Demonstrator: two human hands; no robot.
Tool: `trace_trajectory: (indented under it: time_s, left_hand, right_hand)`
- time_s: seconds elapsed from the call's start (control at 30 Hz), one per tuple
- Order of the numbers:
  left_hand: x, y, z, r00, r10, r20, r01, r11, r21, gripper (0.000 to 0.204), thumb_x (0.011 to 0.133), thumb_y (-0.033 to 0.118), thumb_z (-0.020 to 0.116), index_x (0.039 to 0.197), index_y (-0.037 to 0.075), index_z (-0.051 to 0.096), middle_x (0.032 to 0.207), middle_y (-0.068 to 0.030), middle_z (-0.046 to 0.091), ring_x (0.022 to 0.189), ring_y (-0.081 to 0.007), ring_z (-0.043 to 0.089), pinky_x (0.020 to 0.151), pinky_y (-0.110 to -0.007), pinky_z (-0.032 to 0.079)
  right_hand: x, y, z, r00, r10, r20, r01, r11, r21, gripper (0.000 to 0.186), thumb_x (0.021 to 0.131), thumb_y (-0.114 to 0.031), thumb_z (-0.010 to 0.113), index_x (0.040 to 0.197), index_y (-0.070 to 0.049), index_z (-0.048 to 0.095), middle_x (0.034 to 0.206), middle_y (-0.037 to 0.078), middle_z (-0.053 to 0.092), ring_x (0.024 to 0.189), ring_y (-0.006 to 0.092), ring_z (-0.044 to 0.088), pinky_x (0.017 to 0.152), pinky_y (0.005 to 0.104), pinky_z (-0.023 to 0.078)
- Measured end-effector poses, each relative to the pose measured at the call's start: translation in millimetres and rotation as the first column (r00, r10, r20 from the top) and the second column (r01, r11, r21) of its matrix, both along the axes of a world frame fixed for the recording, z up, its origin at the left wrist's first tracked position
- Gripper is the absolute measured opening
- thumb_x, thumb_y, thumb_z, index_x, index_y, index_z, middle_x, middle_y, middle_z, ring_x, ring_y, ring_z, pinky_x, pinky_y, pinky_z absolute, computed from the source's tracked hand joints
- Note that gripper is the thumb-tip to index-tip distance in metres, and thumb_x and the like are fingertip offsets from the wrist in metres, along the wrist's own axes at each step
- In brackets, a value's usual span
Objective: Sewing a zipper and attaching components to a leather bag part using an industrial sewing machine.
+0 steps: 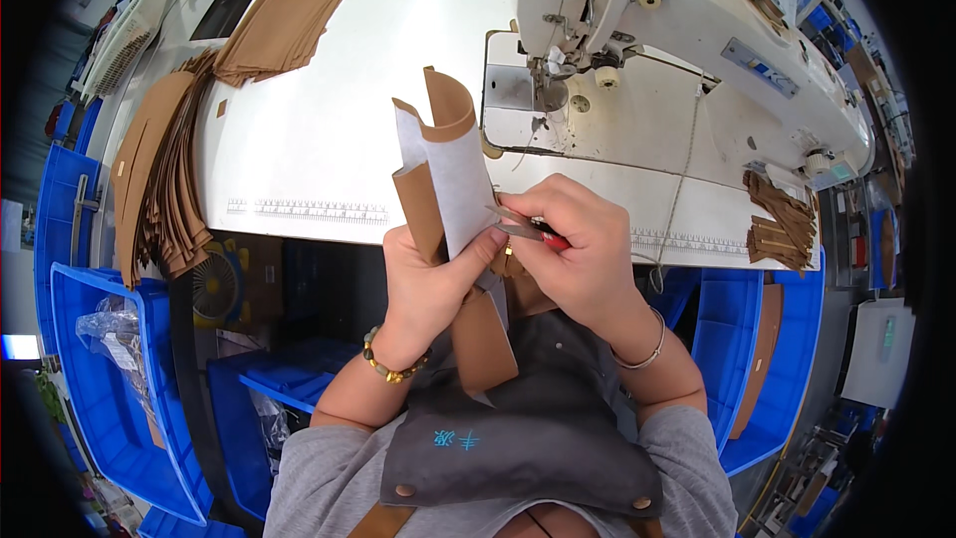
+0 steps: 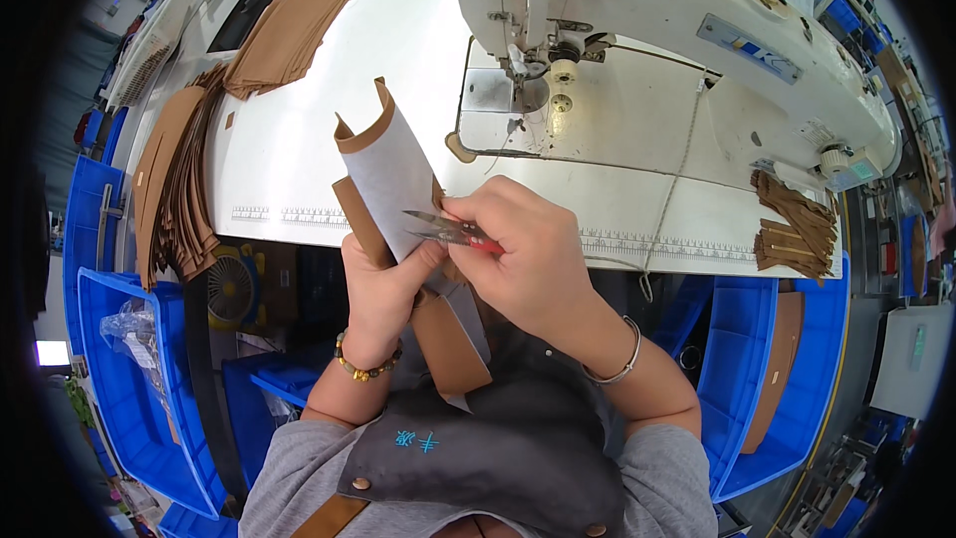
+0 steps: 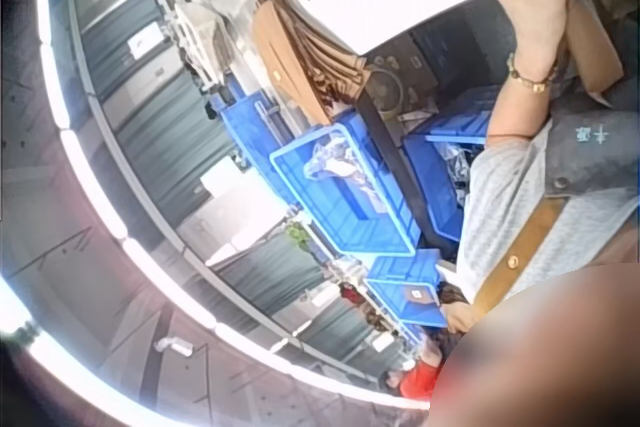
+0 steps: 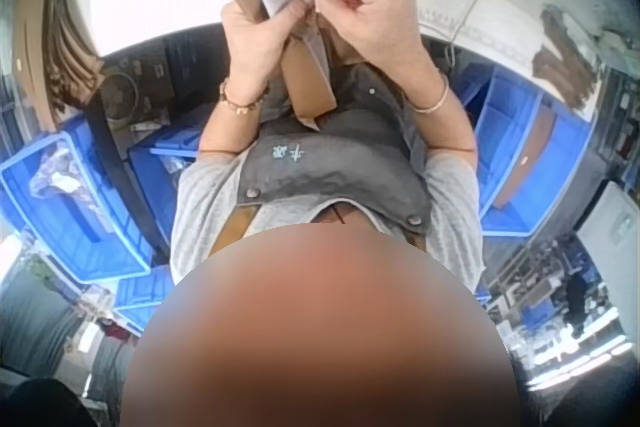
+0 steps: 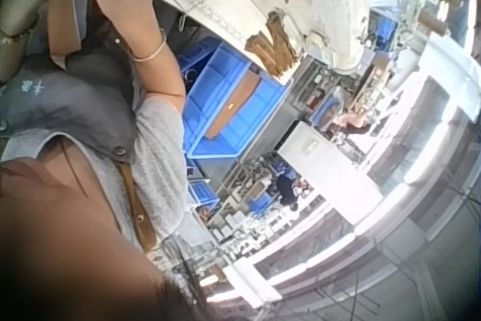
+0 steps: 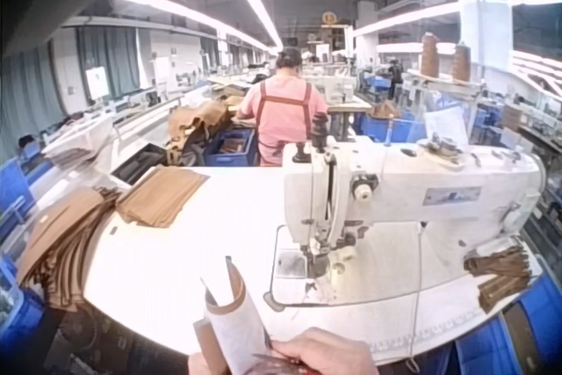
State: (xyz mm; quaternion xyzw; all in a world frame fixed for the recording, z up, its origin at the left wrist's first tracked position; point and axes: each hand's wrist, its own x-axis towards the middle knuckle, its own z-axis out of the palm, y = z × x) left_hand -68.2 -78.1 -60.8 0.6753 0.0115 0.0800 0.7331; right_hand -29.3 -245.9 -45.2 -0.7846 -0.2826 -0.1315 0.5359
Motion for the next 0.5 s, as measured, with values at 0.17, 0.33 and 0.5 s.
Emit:
trace_trajectory:
  time_s: [0.17, 0.33, 0.5]
  left_hand:
    - [2.7, -1.1, 3.4, 1.0, -0.024, -0.015, 0.023, 0.999, -0.033, 0.015, 0.09, 0.004, 0.08, 0.103, -0.003, 0.077, 0.087, -0.0043, 0.077, 0.076, -0.0077, 0.068, 0.067, -0.024, 0.053]
    - [4.8, -1.3, 6.2, 0.998, -0.024, -0.049, 0.02, 0.996, -0.091, 0.018, 0.09, 0.006, 0.082, 0.104, -0.003, 0.077, 0.088, -0.0039, 0.077, 0.078, -0.0082, 0.068, 0.069, -0.024, 0.054]
    - [5.5, -1.4, 3.6, 0.999, -0.027, -0.018, 0.026, 0.998, -0.049, 0.017, 0.089, 0.005, 0.082, 0.104, -0.003, 0.077, 0.089, -0.0041, 0.077, 0.079, -0.0076, 0.068, 0.07, -0.025, 0.054]
  right_hand:
    - [2.5, -5.9, 4.1, 1.0, -0.012, -0.007, 0.012, 0.995, -0.097, 0.025, 0.08, -0.002, 0.077, 0.105, 0.0, 0.072, 0.086, 0.009, 0.067, 0.067, 0.0214, 0.065, 0.06, 0.0309, 0.051]
    - [8.3, -8.9, 3.6, 0.988, 0.041, -0.152, -0.042, 0.999, -0.003, 0.02, 0.083, -0.004, 0.075, 0.102, 0.002, 0.073, 0.086, 0.01, 0.068, 0.068, 0.0197, 0.066, 0.061, 0.0302, 0.051]
    - [9.1, -5.0, 2.9, 0.989, 0.04, -0.142, -0.03, 0.997, 0.072, 0.019, 0.084, -0.005, 0.074, 0.101, 0.002, 0.073, 0.085, 0.011, 0.068, 0.069, 0.0208, 0.066, 0.062, 0.0304, 0.051]
